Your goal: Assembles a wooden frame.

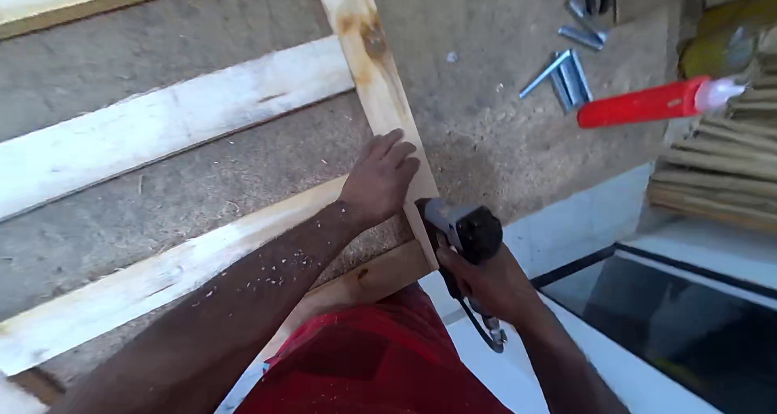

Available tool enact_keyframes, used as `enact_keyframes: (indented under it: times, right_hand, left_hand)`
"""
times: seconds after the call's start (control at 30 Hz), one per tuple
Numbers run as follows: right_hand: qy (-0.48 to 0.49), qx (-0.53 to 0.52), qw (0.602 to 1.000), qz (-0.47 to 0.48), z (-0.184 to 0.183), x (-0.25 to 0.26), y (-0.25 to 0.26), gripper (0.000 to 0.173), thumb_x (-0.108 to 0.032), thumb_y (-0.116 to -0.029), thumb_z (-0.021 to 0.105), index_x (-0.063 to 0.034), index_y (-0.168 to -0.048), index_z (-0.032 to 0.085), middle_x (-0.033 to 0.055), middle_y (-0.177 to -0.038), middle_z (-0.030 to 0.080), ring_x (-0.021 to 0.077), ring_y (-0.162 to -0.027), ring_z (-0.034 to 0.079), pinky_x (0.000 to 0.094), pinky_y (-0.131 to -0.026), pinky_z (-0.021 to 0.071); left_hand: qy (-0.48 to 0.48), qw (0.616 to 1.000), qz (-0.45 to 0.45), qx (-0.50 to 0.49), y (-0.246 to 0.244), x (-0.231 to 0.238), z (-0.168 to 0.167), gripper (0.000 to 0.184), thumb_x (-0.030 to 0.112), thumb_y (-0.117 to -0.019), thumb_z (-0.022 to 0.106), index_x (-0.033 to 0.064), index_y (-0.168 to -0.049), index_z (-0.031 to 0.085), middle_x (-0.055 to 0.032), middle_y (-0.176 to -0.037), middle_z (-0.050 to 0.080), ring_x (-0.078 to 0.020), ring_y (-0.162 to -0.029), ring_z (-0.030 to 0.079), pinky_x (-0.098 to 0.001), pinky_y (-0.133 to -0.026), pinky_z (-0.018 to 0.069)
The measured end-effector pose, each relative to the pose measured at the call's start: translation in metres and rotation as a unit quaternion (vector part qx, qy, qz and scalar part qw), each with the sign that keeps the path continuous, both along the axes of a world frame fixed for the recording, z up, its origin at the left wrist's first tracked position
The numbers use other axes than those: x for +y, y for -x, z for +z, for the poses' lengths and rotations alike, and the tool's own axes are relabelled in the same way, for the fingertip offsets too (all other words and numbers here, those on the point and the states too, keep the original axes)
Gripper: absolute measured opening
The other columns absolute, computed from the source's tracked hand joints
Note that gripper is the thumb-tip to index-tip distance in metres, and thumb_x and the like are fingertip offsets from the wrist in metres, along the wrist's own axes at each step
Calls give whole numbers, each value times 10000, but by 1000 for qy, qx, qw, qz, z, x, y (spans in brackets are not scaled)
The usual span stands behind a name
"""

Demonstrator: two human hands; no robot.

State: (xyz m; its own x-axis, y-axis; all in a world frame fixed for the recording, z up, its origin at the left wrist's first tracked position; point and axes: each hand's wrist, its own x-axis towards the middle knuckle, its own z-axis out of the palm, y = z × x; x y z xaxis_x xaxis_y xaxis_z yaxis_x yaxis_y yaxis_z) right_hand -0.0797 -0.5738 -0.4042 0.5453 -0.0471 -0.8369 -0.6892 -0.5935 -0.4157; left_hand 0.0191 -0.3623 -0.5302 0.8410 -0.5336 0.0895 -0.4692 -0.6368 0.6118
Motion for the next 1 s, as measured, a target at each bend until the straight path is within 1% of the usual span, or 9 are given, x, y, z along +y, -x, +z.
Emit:
enact_keyframes:
  times: [0.13,0.23,0.3,0.37,0.43,0.5,0.63,0.93,1.0]
  right_hand:
    - [15,34,999,-9,3,-30,66,466,-637,-862,698,-201,-1024,702,-21,-735,682,138,-603,664,390,-582,597]
    - [36,57,998,12,5,-28,92,497,-639,-846,689,-192,-1064,707,-47,-818,694,97,-715,679,384,-674,595]
    - [43,70,996,46,1,-24,98,513,-637,-848,680,-202,-1118,699,-41,-879,717,104,-826,703,399,-754,598]
    - [51,78,993,75,-2,-18,100,526,-624,-847,675,-213,-1175,688,-10,-907,731,153,-869,719,445,-768,598]
    - [56,84,990,98,-6,-13,94,582,-580,-835,685,-207,-1281,657,43,-935,745,233,-887,732,508,-758,589]
    - [51,96,988,113,-11,-10,84,598,-562,-845,666,-196,-1317,639,66,-952,741,265,-903,728,524,-762,581]
    - [38,99,986,129,-15,-4,74,559,-567,-866,624,-193,-1282,641,56,-914,731,263,-889,724,514,-747,574]
    - [31,175,975,132,-13,0,59,580,-543,-856,646,-138,-1271,615,96,-988,729,301,-961,718,530,-780,562]
    - [35,163,978,125,-13,0,62,588,-551,-856,638,-134,-1270,616,89,-965,731,294,-933,723,522,-767,565]
  left_hand:
    - [-4,973,-229,-30,-5,-59,-9,262,204,-1050,487,76,-1037,715,-121,-1075,711,-339,-1197,625,-532,-1133,420]
    - [-53,941,-334,-4,2,-86,-20,313,283,-1059,488,67,-1013,709,-137,-1043,689,-352,-1110,637,-543,-1008,486]
    - [-88,938,-336,-12,8,-91,-25,358,331,-1062,470,60,-1046,702,-152,-1088,684,-361,-1130,632,-536,-998,491]
    - [-96,941,-321,-41,14,-87,-27,408,344,-1075,414,56,-1079,703,-159,-1133,688,-363,-1179,628,-526,-1044,486]
    - [-90,941,-317,-81,15,-85,-30,397,306,-1072,391,52,-1064,696,-154,-1092,691,-360,-1150,631,-517,-1029,485]
    - [-84,940,-311,-113,13,-84,-33,330,264,-1056,438,55,-1041,694,-138,-1044,700,-348,-1104,646,-500,-995,502]
    - [-101,941,-302,-113,16,-85,-29,299,256,-1047,454,69,-1015,685,-120,-1043,701,-334,-1107,648,-487,-1001,502]
    - [-93,947,-282,-125,17,-84,-35,290,255,-1030,468,76,-989,692,-121,-1043,705,-333,-1098,661,-487,-979,520]
    - [-91,947,-280,-127,18,-85,-36,290,259,-1032,469,75,-986,689,-123,-1041,703,-335,-1088,662,-490,-973,522]
